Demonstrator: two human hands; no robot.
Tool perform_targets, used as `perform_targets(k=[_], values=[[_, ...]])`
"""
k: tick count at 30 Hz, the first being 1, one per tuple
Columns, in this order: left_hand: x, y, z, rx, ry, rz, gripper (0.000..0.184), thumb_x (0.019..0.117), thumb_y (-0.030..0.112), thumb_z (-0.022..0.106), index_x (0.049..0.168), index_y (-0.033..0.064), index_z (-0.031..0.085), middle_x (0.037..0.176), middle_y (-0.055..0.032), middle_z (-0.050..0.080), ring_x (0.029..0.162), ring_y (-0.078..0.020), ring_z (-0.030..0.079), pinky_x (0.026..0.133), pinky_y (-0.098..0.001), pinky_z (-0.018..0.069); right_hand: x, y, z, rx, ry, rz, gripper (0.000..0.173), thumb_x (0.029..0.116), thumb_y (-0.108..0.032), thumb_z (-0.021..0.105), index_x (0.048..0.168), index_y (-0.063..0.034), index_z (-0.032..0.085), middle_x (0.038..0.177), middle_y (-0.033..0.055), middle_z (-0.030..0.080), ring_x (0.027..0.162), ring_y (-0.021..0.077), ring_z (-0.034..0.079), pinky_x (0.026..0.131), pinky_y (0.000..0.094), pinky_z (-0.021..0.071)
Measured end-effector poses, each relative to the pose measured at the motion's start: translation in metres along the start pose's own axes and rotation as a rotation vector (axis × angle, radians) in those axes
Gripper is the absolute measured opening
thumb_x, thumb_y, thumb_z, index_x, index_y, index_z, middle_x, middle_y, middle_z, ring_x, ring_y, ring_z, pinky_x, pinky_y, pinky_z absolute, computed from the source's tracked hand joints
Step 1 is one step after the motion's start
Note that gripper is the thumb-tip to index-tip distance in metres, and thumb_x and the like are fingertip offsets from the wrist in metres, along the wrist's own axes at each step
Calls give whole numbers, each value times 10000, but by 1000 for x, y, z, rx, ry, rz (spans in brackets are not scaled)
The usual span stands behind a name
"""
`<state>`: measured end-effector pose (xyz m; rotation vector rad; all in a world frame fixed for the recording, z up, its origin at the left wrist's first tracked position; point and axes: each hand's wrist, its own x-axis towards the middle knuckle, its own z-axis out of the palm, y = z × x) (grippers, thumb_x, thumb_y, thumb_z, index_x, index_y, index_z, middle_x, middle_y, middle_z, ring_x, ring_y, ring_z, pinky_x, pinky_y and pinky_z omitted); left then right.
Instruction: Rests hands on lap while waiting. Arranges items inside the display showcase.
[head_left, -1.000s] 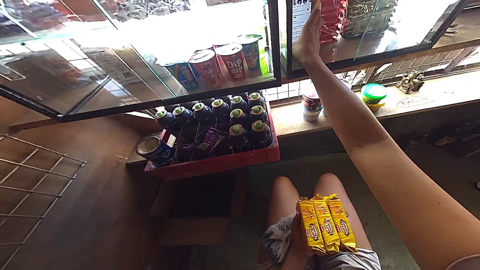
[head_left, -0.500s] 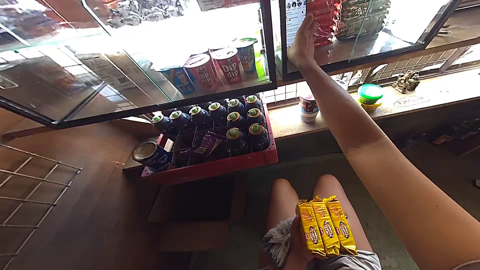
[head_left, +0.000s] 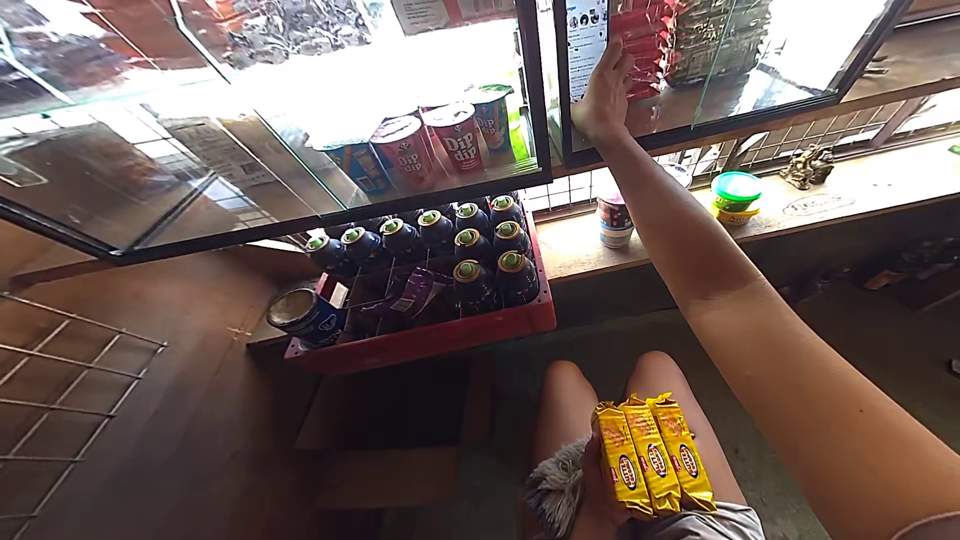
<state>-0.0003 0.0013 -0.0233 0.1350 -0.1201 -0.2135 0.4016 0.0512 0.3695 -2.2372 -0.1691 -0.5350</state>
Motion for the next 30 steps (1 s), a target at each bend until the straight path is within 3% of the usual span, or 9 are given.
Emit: perform_targets(k=[6,13,17,20,23,26,30], values=[[-1,1,1,-17,2,-14,566,892,563,676,1226,111,736,1166,-122,749,1083,-241,729,951,-438,585,-1,0,-1,-23,-17,3,1278,676,-316,927,1621,-20,119,1573,261,299,1364,407,459,976,444,536],[1,0,2,-8,-13,3,561,906,564,660,1243,120,725,1172,-109,748,1080,-225,728,947,-425,586,-1,0,-4,19,-8,29,1239,689,-329,919,1610,-27,147,1553,262,327,1369,415,455,984,453,531],[1,0,0,-3,-19,10,572,901,570,661,1247,118,723,1170,-110,748,1080,-227,728,940,-428,589,-4,8,-28,217,-4,2,1241,715,-413,917,1602,11,161,1533,298,358,1399,445,409,1081,525,449],[1,0,0,-11,-16,17,554,915,561,647,1245,123,725,1173,-112,748,1082,-229,728,946,-435,588,-20,33,-61,367,34,-179,1066,793,-402,845,1572,23,254,1515,308,394,1399,424,421,1131,527,401],[2,-1,0,-26,-3,-5,556,911,565,651,1240,125,733,1175,-119,748,1093,-240,726,950,-451,586,-61,69,-93,450,45,-351,846,888,-356,743,1528,26,343,1460,249,491,1305,324,530,1052,444,477],[3,-2,-2,-23,-43,2,564,925,571,629,1260,126,719,1179,-111,746,1083,-230,728,944,-436,590,-141,118,-121,493,-147,-398,663,960,-284,678,1503,-31,395,1453,156,530,1285,228,567,1016,394,521],[-1,-1,1,30,20,30,530,924,575,626,1225,153,741,1149,-89,758,1061,-204,736,927,-423,602,-226,218,-122,537,-598,-168,601,917,-416,711,1375,-51,573,1375,116,606,1235,221,609,1009,433,543]])
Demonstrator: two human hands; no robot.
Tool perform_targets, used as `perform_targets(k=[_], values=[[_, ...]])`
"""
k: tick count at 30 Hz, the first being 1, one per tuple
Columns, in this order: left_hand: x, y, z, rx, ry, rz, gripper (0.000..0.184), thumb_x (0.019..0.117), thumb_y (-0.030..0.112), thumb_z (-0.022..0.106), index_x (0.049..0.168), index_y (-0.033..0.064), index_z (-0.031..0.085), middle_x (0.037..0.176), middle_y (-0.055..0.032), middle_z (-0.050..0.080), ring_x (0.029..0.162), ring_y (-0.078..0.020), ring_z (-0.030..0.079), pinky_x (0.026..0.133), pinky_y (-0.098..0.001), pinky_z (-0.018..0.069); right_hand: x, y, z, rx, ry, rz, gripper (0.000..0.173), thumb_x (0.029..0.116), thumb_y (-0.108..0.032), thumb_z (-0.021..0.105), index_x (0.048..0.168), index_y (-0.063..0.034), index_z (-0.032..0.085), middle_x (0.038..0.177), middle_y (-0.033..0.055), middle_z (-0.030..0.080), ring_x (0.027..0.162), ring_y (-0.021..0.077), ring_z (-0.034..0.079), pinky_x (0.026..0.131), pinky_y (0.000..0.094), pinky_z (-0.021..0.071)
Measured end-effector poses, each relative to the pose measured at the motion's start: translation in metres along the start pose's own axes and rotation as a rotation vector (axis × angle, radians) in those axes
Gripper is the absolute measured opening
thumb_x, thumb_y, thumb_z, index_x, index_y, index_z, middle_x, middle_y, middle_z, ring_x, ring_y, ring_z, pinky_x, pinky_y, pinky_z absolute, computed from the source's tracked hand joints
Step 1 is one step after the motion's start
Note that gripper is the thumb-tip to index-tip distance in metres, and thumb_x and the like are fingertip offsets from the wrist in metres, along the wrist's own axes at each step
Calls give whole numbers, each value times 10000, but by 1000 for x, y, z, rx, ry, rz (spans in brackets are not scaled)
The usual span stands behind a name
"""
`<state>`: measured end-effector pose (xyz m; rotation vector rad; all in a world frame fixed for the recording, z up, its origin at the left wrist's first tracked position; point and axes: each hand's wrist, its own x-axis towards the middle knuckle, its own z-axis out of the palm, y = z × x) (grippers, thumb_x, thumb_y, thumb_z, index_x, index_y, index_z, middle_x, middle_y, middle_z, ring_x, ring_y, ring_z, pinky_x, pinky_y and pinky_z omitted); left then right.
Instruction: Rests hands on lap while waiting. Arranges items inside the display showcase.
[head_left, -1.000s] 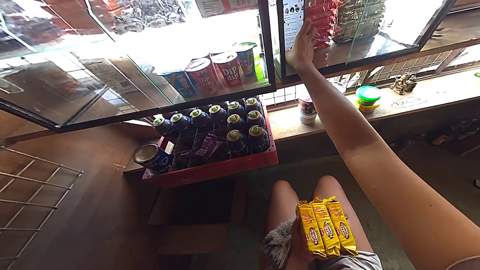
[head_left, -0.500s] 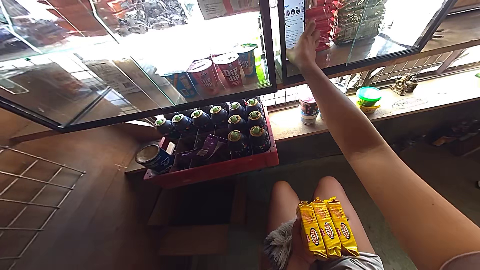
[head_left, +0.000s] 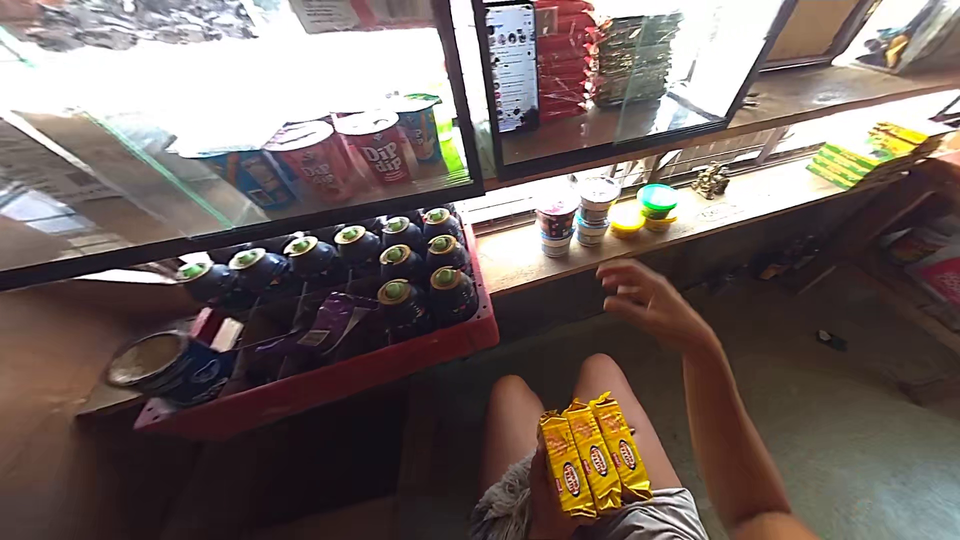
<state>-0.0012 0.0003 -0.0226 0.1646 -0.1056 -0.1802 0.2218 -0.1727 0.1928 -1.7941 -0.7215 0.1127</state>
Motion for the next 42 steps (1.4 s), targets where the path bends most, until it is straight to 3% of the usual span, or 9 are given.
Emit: perform_targets(k=[4,8,15,21,25,28,33,38,42], values=[[1,-4,26,271,272,84,463,846,669,618,979,251,766,934,12,785,868,-103,759,764,-316,636,-79,56,16,129,-43,232,560,936,-309,686,1358,34,553,1309,173,631,1128,198,660,929,363,568],[-1,-1,4,141,105,57,533,883,628,639,1167,191,752,1087,-60,773,1002,-180,750,863,-404,625,-118,71,37,94,-157,434,558,968,-259,666,1403,53,512,1381,248,571,1196,302,620,993,434,524],[2,0,5,126,28,68,515,898,600,635,1187,187,745,1115,-63,766,1027,-184,744,882,-406,619,-133,59,60,75,-292,480,604,986,-300,673,1453,20,462,1371,243,570,1183,324,615,968,463,527],[2,1,15,165,98,143,528,885,630,632,1145,184,744,1078,-70,771,991,-184,752,842,-407,631,-150,53,79,161,-230,535,857,994,-344,660,1616,-20,168,1533,245,448,1197,310,643,1005,451,535],[4,2,39,176,166,195,630,892,737,505,1136,204,734,1051,-63,771,948,-189,755,749,-412,641,-154,29,78,142,-221,457,978,965,-435,656,1635,-36,66,1593,232,374,1219,295,630,998,448,533],[18,15,62,203,12,222,560,884,651,612,1173,187,734,1110,-69,759,1007,-199,741,832,-429,626,-156,10,76,152,-149,298,1078,901,-540,679,1627,-10,85,1574,230,397,1291,254,586,1058,425,507],[27,28,120,409,108,157,480,767,505,821,1079,148,743,998,-92,771,913,-199,759,803,-416,639,-154,5,80,147,-128,134,1335,714,-795,712,1622,-12,125,1573,250,365,1399,250,472,1133,417,444],[25,9,166,762,383,80,650,781,468,747,1247,68,536,958,-52,741,849,-127,736,755,-320,632,-154,10,84,231,-187,181,1408,684,-830,687,1627,3,57,1628,296,235,1474,294,374,1181,440,375],[28,-4,162,972,448,-49,1089,830,437,703,1626,141,23,1254,-148,642,999,-194,711,845,-378,616,-165,17,79,568,-313,260,1426,692,-559,854,1597,-52,-124,1579,177,353,1323,147,545,1070,356,506]])
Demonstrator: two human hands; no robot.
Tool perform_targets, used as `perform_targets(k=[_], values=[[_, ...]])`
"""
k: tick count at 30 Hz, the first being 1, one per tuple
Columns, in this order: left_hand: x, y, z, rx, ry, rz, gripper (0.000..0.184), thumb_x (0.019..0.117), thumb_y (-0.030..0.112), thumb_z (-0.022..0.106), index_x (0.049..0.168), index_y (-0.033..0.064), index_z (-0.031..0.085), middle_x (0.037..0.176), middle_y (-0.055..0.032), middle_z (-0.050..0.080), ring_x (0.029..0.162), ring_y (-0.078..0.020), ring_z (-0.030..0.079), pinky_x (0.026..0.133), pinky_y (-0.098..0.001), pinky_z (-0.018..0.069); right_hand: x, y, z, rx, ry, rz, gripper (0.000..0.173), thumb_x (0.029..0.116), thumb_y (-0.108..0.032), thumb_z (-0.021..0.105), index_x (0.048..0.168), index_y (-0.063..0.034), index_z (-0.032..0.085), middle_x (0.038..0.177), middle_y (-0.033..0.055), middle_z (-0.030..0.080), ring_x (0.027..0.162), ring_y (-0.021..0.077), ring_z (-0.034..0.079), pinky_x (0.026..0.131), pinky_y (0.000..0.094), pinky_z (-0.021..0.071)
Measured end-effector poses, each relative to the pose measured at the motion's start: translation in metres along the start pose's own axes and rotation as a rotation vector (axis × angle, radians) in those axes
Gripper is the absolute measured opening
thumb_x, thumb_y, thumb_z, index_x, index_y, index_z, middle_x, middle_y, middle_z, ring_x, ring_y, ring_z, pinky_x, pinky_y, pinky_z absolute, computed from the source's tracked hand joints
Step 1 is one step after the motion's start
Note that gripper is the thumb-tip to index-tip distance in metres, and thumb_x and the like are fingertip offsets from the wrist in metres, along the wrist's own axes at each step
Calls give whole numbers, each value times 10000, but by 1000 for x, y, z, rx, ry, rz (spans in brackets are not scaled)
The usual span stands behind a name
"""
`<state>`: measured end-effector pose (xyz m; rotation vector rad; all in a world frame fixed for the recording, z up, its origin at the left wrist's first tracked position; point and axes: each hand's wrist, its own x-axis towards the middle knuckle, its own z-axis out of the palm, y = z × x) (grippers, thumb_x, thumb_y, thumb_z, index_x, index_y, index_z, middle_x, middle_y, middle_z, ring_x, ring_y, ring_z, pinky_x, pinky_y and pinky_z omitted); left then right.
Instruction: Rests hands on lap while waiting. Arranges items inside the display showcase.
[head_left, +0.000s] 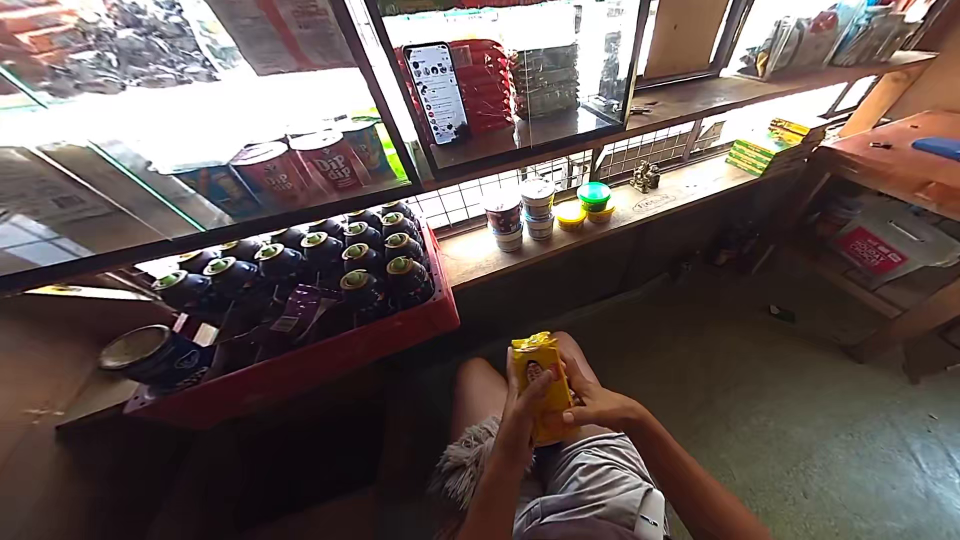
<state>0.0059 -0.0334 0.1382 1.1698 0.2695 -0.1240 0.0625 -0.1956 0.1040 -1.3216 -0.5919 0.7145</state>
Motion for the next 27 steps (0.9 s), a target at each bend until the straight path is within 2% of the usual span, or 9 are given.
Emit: perform_targets(k=[3,5,7,10,12,16,20,23,27], values=[[2,-13,9,125,-1,26,1283,784,601,743,1627,179,-127,1550,-169,406,1218,-195,622,956,-394,573,-11,23,-3,256,-46,-35,1362,727,-521,874,1575,-73,-92,1452,76,513,1236,110,606,1051,354,523],[5,-17,11,248,-15,27,1285,783,726,666,1640,170,-114,1706,-170,62,1508,-236,320,1161,-461,396,-22,36,3,440,34,-57,1103,740,-511,875,1513,-90,209,1258,21,669,1113,115,676,987,357,564],[8,-15,12,440,-54,44,1244,799,830,535,1653,123,-31,1711,-183,-63,1586,-313,38,1255,-565,168,-29,44,10,623,117,-93,693,765,-491,857,1286,-136,570,1082,-3,753,993,111,720,911,351,594],[7,-6,11,697,-172,75,1132,879,815,429,1654,94,27,1703,-204,-90,1578,-371,-69,1250,-629,73,-32,48,9,707,137,-192,520,777,-485,837,1180,-179,717,1048,-9,775,969,96,734,889,334,605],[8,7,8,773,-255,96,1020,937,747,420,1654,102,92,1706,-205,-51,1583,-357,-34,1271,-561,98,-30,54,0,723,97,-297,574,813,-460,821,1287,-182,656,1124,17,761,1033,124,727,927,362,599],[22,41,-7,976,-400,82,808,977,599,530,1623,173,297,1706,-124,160,1554,-312,211,1226,-538,260,-28,80,-21,756,-52,-398,493,881,-539,702,1241,-204,737,1157,-7,761,1089,113,710,958,362,582],[42,75,-14,1099,-491,126,658,1026,438,575,1560,95,403,1583,-162,418,1449,-270,428,1182,-490,360,-24,94,-23,830,-110,-431,530,878,-579,682,1265,-220,727,1192,-2,752,1125,131,702,962,388,586],[63,110,-5,1156,-378,382,520,1055,357,518,1455,25,536,1538,-174,486,1467,-260,416,1223,-443,317,-30,101,-11,839,-41,-406,499,864,-587,686,1222,-245,750,1147,-25,766,1080,101,717,921,362,607],[94,185,26,1221,-31,771,358,1063,173,493,1350,13,634,1448,-163,579,1395,-276,498,1186,-457,361,-32,115,-5,883,-16,-356,466,838,-572,710,1188,-270,766,1103,-54,777,1040,64,726,881,321,618]])
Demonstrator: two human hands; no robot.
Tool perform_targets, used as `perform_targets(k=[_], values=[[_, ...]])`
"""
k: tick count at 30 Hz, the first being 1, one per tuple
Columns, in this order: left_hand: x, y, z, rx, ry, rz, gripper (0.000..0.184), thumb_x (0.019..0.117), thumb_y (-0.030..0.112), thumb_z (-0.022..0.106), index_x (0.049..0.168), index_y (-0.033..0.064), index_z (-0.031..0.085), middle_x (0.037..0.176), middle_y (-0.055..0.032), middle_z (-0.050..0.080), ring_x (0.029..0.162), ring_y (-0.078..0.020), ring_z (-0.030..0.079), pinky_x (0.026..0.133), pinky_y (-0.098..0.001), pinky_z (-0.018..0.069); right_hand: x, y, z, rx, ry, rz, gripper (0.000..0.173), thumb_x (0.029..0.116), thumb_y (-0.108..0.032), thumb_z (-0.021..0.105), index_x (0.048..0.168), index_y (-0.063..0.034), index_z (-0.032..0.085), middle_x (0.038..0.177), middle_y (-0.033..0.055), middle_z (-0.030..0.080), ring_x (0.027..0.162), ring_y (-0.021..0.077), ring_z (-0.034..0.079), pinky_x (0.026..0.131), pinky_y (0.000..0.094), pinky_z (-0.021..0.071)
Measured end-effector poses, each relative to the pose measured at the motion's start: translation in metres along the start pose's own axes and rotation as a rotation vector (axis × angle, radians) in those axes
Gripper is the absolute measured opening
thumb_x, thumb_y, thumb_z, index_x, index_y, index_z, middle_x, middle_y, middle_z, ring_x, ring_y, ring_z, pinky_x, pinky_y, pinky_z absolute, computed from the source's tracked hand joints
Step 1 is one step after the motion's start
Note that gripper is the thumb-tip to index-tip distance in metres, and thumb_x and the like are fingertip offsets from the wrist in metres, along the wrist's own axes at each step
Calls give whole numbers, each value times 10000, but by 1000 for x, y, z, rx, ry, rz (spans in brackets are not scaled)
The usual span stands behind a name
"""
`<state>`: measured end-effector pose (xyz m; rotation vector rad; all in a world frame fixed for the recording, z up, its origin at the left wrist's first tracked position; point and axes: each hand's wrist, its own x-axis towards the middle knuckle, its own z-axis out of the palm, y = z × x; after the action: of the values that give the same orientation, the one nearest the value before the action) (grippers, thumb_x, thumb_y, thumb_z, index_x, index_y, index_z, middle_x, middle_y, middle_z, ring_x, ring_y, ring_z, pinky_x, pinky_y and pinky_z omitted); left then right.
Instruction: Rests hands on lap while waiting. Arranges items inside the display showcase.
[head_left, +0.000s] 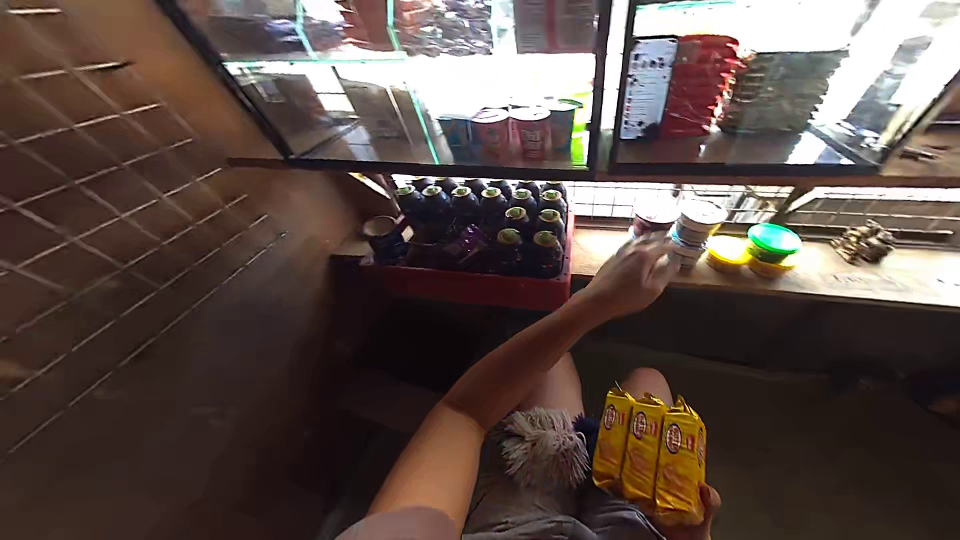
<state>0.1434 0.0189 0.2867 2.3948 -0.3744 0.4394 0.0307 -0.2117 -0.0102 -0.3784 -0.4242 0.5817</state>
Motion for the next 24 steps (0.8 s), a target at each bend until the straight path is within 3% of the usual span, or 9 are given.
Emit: perform_targets(k=[4,8,12,15,18,21,22,24], values=[[92,7,-26,151,297,167,348,1004,16,502,1314,-25,655,1427,-180,595,1365,-342,515,1156,-472,382,-4,6,-15,60,-19,61,514,848,-561,726,1245,-235,740,1168,-3,763,1103,117,714,947,367,597],[167,11,-45,13,335,148,377,1030,-6,413,1344,-40,618,1381,-205,619,1311,-292,577,1121,-410,434,-4,11,-28,99,-41,97,551,836,-570,735,1257,-215,735,1183,24,758,1119,148,711,967,396,587],[217,0,-49,-51,417,44,402,999,-15,393,1313,-12,644,1339,-181,650,1268,-262,602,1095,-408,441,-4,13,-34,132,-61,83,556,845,-550,737,1271,-192,728,1194,36,754,1137,156,704,991,396,573],[250,-16,-42,90,354,161,384,990,-59,405,1278,-35,658,1320,-195,654,1268,-289,602,1104,-393,436,-5,14,-31,133,-63,77,546,856,-545,734,1268,-187,732,1191,41,756,1134,158,707,996,395,572],[283,-25,-38,377,209,352,370,990,-66,419,1255,-30,675,1381,-178,620,1368,-319,513,1190,-414,345,-2,13,-29,157,-126,69,530,893,-520,704,1307,-189,711,1227,36,744,1165,149,692,1023,382,555],[309,-22,-33,752,104,447,362,1021,28,440,1320,10,643,1446,-167,574,1461,-368,399,1253,-539,171,4,8,-22,113,-196,-7,482,951,-480,652,1327,-183,700,1227,3,746,1159,93,690,1013,308,555],[318,-21,-31,825,79,461,373,1042,60,423,1358,1,612,1473,-182,550,1478,-383,371,1252,-576,125,7,-5,-2,94,-132,-8,443,953,-458,648,1272,-160,724,1174,-2,763,1106,68,707,970,268,566],[336,-20,-28,900,33,462,410,1065,142,419,1421,-19,545,1511,-218,501,1504,-399,321,1250,-601,66,20,-62,99,35,315,91,346,906,-420,671,1009,-100,753,912,-5,783,854,7,729,808,167,552]])
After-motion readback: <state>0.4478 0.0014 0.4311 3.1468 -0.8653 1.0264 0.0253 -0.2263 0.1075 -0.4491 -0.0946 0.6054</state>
